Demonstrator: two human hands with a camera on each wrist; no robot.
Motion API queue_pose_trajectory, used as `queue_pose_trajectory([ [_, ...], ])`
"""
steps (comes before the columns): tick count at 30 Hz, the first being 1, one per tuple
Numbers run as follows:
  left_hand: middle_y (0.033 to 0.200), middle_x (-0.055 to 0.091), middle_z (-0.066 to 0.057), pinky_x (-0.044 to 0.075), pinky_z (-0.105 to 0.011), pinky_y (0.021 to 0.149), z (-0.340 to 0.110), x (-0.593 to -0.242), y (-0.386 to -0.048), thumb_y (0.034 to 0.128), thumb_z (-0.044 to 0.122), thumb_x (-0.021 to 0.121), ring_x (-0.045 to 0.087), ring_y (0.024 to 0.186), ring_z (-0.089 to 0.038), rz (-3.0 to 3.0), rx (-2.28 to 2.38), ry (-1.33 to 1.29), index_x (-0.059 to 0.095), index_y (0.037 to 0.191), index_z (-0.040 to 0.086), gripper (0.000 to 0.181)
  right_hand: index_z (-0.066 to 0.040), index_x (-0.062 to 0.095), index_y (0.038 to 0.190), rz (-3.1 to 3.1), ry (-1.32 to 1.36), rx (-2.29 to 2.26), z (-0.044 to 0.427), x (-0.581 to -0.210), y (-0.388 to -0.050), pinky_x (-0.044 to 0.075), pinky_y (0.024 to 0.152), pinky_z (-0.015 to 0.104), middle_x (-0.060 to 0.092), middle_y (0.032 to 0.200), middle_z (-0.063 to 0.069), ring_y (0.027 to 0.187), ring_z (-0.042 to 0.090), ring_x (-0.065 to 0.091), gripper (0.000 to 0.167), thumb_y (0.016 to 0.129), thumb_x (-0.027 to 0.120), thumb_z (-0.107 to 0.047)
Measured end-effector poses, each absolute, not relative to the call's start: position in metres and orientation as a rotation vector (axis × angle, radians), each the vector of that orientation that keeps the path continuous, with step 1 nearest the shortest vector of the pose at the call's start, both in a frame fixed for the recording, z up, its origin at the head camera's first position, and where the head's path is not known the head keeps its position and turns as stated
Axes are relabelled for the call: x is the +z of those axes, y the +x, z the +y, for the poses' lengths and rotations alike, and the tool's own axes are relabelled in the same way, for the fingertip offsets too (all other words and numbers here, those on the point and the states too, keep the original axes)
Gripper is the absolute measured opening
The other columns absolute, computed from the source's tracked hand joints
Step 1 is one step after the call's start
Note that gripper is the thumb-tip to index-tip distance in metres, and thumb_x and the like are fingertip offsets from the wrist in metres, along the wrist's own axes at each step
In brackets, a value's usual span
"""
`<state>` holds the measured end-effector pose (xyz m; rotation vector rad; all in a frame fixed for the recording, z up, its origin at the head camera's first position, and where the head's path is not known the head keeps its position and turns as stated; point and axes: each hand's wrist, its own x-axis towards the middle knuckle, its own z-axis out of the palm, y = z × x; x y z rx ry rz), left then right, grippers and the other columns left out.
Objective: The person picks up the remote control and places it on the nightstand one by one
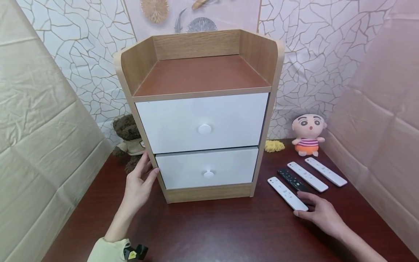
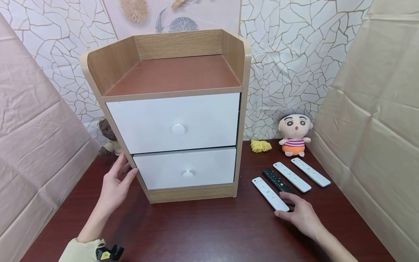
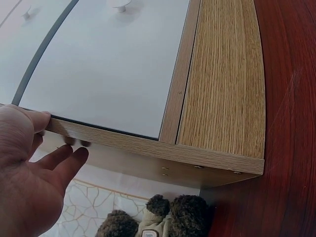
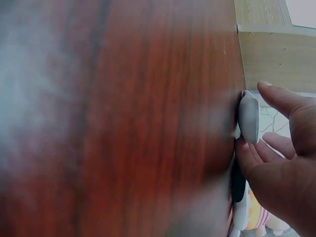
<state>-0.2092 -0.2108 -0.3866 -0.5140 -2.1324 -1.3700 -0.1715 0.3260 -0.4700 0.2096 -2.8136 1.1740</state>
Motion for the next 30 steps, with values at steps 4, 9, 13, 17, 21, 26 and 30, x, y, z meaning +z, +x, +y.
queue_pose_trajectory([
  [4, 0.151, 0.051, -0.017, 0.049, -0.013, 0.090, -0.211, -0.387, -0.209, 0.0963, -0.011, 0.064, 0.055, 0.127, -0.034, -2.139, -1.362, -0.510, 0.035, 0.161, 0.012, 0.074, 0.012, 0.059, 0.134, -2.827, 0.154, 1.126, 0.328, -0.472, -0.169, 0.057, 0.076, 0.026, 0.066, 0.121, 0.030, 0.099, 0.036, 0.071, 0.070, 0.081, 0.089, -0.022],
  [9, 0.150, 0.052, -0.017, 0.049, -0.013, 0.090, -0.211, -0.387, -0.209, 0.0962, -0.010, 0.065, 0.056, 0.127, -0.033, -2.141, -1.350, -0.501, 0.036, 0.161, 0.012, 0.074, 0.009, 0.058, 0.136, -2.841, 0.081, 1.115, 0.327, -0.477, -0.167, 0.056, 0.076, 0.025, 0.065, 0.124, 0.030, 0.101, 0.036, 0.070, 0.074, 0.081, 0.090, -0.028],
  [13, 0.148, 0.053, -0.018, 0.049, -0.012, 0.090, -0.212, -0.387, -0.209, 0.0960, -0.010, 0.066, 0.057, 0.126, -0.032, -2.142, -1.339, -0.493, 0.036, 0.160, 0.012, 0.074, 0.006, 0.060, 0.136, -2.855, 0.036, 1.074, 0.326, -0.479, -0.165, 0.054, 0.074, 0.025, 0.065, 0.124, 0.028, 0.098, 0.031, 0.070, 0.075, 0.079, 0.091, -0.032],
  [17, 0.147, 0.054, -0.018, 0.049, -0.011, 0.089, -0.212, -0.387, -0.210, 0.0962, -0.009, 0.066, 0.057, 0.125, -0.033, -2.153, -1.327, -0.489, 0.036, 0.160, 0.012, 0.073, 0.005, 0.065, 0.131, -2.859, 0.015, 0.998, 0.326, -0.482, -0.166, 0.050, 0.068, 0.025, 0.068, 0.111, 0.019, 0.086, 0.019, 0.065, 0.073, 0.075, 0.094, -0.034],
  [21, 0.146, 0.056, -0.018, 0.048, -0.011, 0.089, -0.212, -0.387, -0.210, 0.0963, -0.009, 0.066, 0.058, 0.124, -0.030, -2.158, -1.321, -0.486, 0.037, 0.160, 0.012, 0.073, 0.004, 0.068, 0.126, -2.864, -0.008, 0.948, 0.327, -0.483, -0.167, 0.047, 0.065, 0.026, 0.065, 0.095, 0.006, 0.079, 0.014, 0.058, 0.071, 0.073, 0.095, -0.035],
  [26, 0.145, 0.056, -0.018, 0.049, -0.011, 0.088, -0.212, -0.386, -0.210, 0.0962, -0.008, 0.066, 0.057, 0.124, -0.007, -2.149, -1.324, -0.491, 0.038, 0.160, 0.012, 0.073, 0.005, 0.068, 0.124, -2.874, -0.049, 0.939, 0.327, -0.484, -0.169, 0.045, 0.063, 0.027, 0.065, 0.092, 0.004, 0.079, 0.015, 0.057, 0.070, 0.073, 0.095, -0.036],
  [30, 0.144, 0.057, -0.019, 0.049, -0.012, 0.088, -0.212, -0.386, -0.209, 0.0959, -0.009, 0.066, 0.055, 0.121, 0.006, -2.147, -1.321, -0.494, 0.038, 0.160, 0.011, 0.072, 0.005, 0.069, 0.123, -2.861, -0.067, 0.944, 0.326, -0.486, -0.169, 0.045, 0.063, 0.026, 0.065, 0.093, 0.005, 0.078, 0.015, 0.058, 0.070, 0.073, 0.095, -0.037],
])
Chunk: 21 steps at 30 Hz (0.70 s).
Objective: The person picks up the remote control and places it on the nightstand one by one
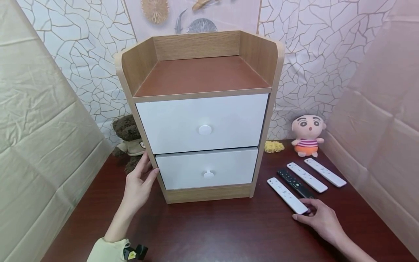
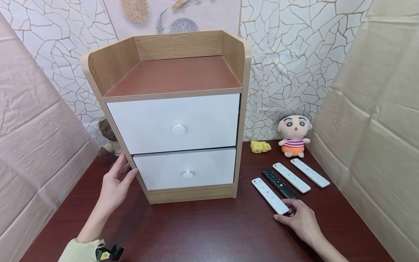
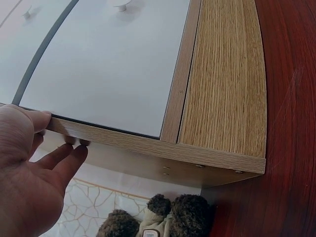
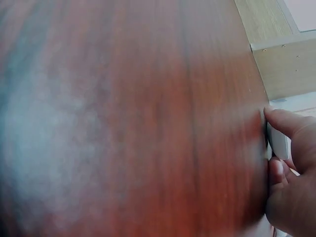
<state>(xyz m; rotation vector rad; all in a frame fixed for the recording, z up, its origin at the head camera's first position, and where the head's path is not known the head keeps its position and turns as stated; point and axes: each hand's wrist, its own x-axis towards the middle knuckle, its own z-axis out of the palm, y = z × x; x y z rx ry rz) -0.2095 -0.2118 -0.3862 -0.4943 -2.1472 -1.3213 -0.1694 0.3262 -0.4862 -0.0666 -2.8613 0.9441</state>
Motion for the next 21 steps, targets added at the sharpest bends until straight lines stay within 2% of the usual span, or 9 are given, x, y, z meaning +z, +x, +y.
queue_pose_trajectory([
  [2, 0.144, 0.057, -0.019, 0.050, -0.012, 0.088, -0.2117, -0.3861, -0.2094, 0.0957, -0.009, 0.066, 0.055, 0.121, 0.004, -2.149, -1.317, -0.489, 0.038, 0.160, 0.011, 0.073, 0.005, 0.069, 0.122, -2.848, -0.068, 0.942, 0.3257, -0.4873, -0.1691, 0.046, 0.063, 0.026, 0.065, 0.092, 0.005, 0.077, 0.014, 0.058, 0.070, 0.073, 0.095, -0.038],
  [7, 0.145, 0.056, -0.019, 0.050, -0.013, 0.088, -0.2115, -0.3858, -0.2095, 0.0954, -0.010, 0.066, 0.058, 0.124, -0.020, -2.157, -1.313, -0.485, 0.038, 0.160, 0.010, 0.073, 0.004, 0.071, 0.120, -2.829, -0.067, 0.924, 0.3254, -0.4891, -0.1684, 0.044, 0.063, 0.026, 0.064, 0.088, 0.003, 0.076, 0.012, 0.056, 0.064, 0.077, 0.092, -0.037],
  [9, 0.146, 0.055, -0.019, 0.050, -0.013, 0.088, -0.2116, -0.3859, -0.2095, 0.0954, -0.010, 0.066, 0.058, 0.124, -0.023, -2.159, -1.316, -0.486, 0.037, 0.160, 0.010, 0.073, 0.004, 0.071, 0.119, -2.828, -0.070, 0.917, 0.3252, -0.4893, -0.1687, 0.043, 0.062, 0.027, 0.063, 0.086, 0.003, 0.075, 0.013, 0.055, 0.061, 0.078, 0.091, -0.036],
  [16, 0.140, 0.059, -0.022, 0.050, -0.012, 0.086, -0.2119, -0.3856, -0.2097, 0.0957, -0.009, 0.066, 0.056, 0.117, 0.005, -2.157, -1.324, -0.489, 0.038, 0.160, 0.010, 0.073, 0.007, 0.071, 0.119, -2.821, -0.096, 0.920, 0.3237, -0.4896, -0.1675, 0.041, 0.061, 0.027, 0.060, 0.084, 0.004, 0.073, 0.015, 0.053, 0.057, 0.083, 0.087, -0.033],
  [21, 0.136, 0.062, -0.024, 0.050, -0.011, 0.085, -0.2129, -0.3853, -0.2097, 0.0955, -0.008, 0.067, 0.057, 0.113, 0.009, -2.161, -1.307, -0.482, 0.038, 0.159, 0.009, 0.072, 0.007, 0.072, 0.118, -2.777, -0.090, 0.915, 0.3228, -0.4914, -0.1662, 0.040, 0.060, 0.027, 0.060, 0.083, 0.004, 0.070, 0.012, 0.052, 0.054, 0.083, 0.087, -0.031],
])
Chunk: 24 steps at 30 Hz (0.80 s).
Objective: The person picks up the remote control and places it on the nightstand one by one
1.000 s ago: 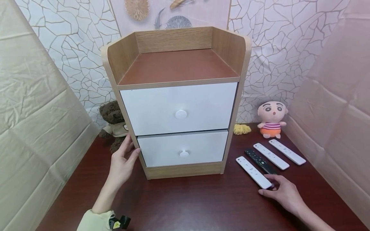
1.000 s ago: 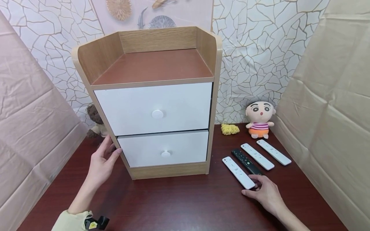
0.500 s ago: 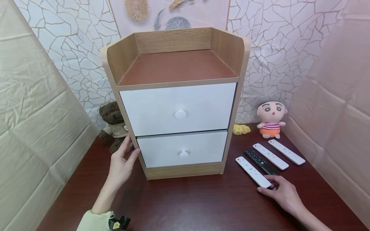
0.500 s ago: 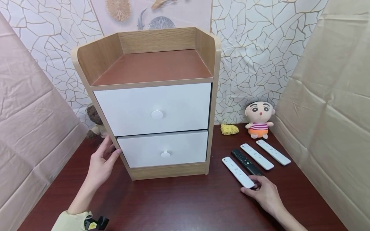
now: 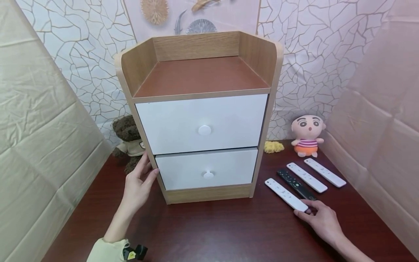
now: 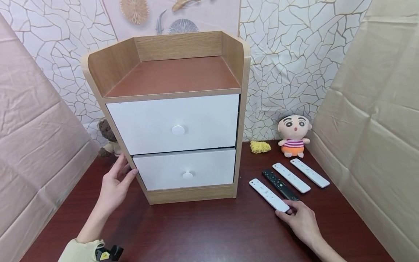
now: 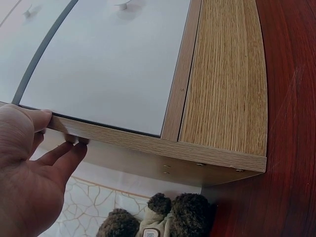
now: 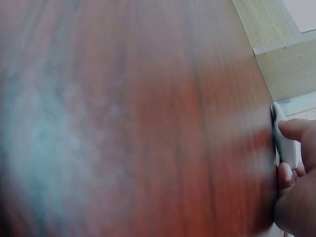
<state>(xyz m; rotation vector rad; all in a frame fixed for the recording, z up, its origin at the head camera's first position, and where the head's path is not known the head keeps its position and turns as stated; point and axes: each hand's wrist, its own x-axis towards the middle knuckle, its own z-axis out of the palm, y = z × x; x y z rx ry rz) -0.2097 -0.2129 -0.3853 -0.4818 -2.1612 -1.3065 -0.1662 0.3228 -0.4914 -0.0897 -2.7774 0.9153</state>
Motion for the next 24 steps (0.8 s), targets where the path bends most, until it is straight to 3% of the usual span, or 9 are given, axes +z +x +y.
queue_pose_trajectory([
  [9, 0.132, 0.065, -0.023, 0.049, -0.010, 0.084, -0.214, -0.386, -0.210, 0.0951, -0.007, 0.068, 0.057, 0.112, 0.009, -2.166, -1.295, -0.477, 0.039, 0.159, 0.011, 0.072, 0.006, 0.074, 0.113, -2.695, -0.088, 0.896, 0.323, -0.495, -0.163, 0.039, 0.057, 0.026, 0.060, 0.080, 0.001, 0.067, 0.008, 0.050, 0.049, 0.081, 0.089, -0.028],
  [24, 0.143, 0.057, -0.021, 0.049, -0.011, 0.086, -0.215, -0.388, -0.213, 0.0932, -0.011, 0.069, 0.054, 0.120, 0.009, -2.130, -1.307, -0.507, 0.041, 0.158, 0.006, 0.072, 0.004, 0.076, 0.111, -2.581, -0.110, 0.904, 0.325, -0.478, -0.160, 0.037, 0.057, 0.022, 0.064, 0.079, 0.002, 0.064, 0.001, 0.050, 0.045, 0.079, 0.090, -0.025],
])
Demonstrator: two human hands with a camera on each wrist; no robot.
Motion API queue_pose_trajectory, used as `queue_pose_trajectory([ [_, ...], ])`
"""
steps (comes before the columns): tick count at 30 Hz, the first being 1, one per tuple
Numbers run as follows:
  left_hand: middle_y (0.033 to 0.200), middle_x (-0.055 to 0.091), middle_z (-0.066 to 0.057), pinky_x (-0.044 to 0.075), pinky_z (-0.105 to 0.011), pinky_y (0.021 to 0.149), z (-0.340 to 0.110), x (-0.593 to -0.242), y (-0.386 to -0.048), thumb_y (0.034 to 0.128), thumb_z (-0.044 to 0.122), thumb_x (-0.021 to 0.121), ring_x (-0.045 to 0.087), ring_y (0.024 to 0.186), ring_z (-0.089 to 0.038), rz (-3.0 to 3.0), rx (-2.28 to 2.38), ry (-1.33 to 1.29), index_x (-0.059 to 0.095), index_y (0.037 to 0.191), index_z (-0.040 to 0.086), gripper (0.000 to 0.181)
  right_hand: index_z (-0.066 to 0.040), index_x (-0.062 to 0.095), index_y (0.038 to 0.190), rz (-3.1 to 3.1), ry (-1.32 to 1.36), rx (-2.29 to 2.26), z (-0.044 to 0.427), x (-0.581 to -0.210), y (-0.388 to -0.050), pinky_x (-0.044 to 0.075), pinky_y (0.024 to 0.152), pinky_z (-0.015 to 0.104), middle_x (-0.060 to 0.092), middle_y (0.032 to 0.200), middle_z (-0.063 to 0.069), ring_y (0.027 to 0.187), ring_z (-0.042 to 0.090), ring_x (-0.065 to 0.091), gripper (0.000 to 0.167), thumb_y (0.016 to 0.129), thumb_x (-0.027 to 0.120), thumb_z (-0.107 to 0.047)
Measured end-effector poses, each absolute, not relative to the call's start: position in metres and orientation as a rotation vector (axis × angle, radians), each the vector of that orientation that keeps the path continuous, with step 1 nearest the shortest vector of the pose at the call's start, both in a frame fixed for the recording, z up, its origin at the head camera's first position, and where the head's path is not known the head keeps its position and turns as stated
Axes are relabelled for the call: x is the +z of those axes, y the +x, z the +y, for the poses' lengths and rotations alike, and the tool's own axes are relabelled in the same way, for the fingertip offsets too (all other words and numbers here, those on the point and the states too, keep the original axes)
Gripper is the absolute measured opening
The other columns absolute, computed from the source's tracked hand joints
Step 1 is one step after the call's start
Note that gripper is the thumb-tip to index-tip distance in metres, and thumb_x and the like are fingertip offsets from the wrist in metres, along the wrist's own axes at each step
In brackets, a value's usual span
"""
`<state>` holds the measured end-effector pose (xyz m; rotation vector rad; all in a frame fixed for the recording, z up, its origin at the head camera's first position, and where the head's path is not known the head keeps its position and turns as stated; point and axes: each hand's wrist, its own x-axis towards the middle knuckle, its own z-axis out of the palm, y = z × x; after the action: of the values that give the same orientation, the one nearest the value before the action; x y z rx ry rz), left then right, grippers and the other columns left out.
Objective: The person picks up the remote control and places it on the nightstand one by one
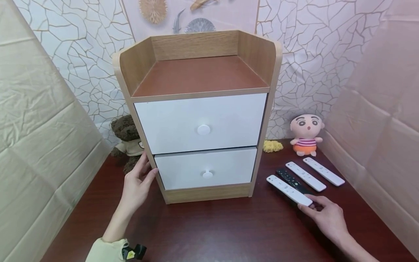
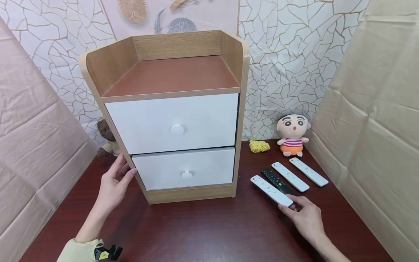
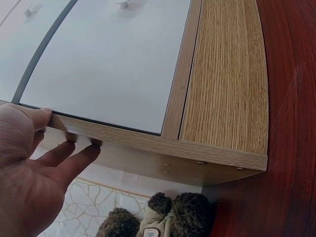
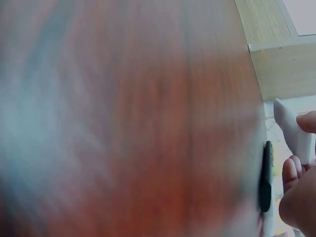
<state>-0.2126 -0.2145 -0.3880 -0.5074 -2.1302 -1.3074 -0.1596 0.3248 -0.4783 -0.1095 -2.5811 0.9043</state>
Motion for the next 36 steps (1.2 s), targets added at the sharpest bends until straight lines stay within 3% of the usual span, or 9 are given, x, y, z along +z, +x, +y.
queue_pose_trajectory([
  [13, 0.144, 0.055, -0.023, 0.048, -0.011, 0.087, -0.216, -0.390, -0.213, 0.0921, -0.012, 0.069, 0.053, 0.121, 0.010, -2.133, -1.303, -0.511, 0.039, 0.157, 0.003, 0.073, 0.000, 0.079, 0.109, -2.373, -0.236, 0.982, 0.326, -0.456, -0.164, 0.036, 0.058, 0.014, 0.063, 0.068, -0.012, 0.062, -0.010, 0.050, 0.041, 0.075, 0.091, -0.018],
  [30, 0.141, 0.057, -0.022, 0.049, -0.011, 0.086, -0.214, -0.389, -0.213, 0.0941, -0.011, 0.067, 0.054, 0.121, 0.008, -2.125, -1.355, -0.512, 0.040, 0.158, 0.006, 0.072, 0.004, 0.074, 0.118, -2.227, -0.381, 1.159, 0.322, -0.412, -0.164, 0.040, 0.056, 0.010, 0.057, 0.066, -0.030, 0.062, -0.010, 0.054, 0.047, 0.079, 0.089, -0.015],
  [36, 0.143, 0.057, -0.021, 0.048, -0.010, 0.086, -0.215, -0.388, -0.213, 0.0942, -0.010, 0.067, 0.054, 0.121, 0.009, -2.133, -1.344, -0.513, 0.039, 0.158, 0.005, 0.071, -0.008, 0.079, 0.113, -2.150, -0.349, 1.262, 0.321, -0.394, -0.159, 0.043, 0.057, 0.008, 0.063, 0.067, -0.024, 0.062, -0.008, 0.058, 0.034, 0.080, 0.089, -0.011],
])
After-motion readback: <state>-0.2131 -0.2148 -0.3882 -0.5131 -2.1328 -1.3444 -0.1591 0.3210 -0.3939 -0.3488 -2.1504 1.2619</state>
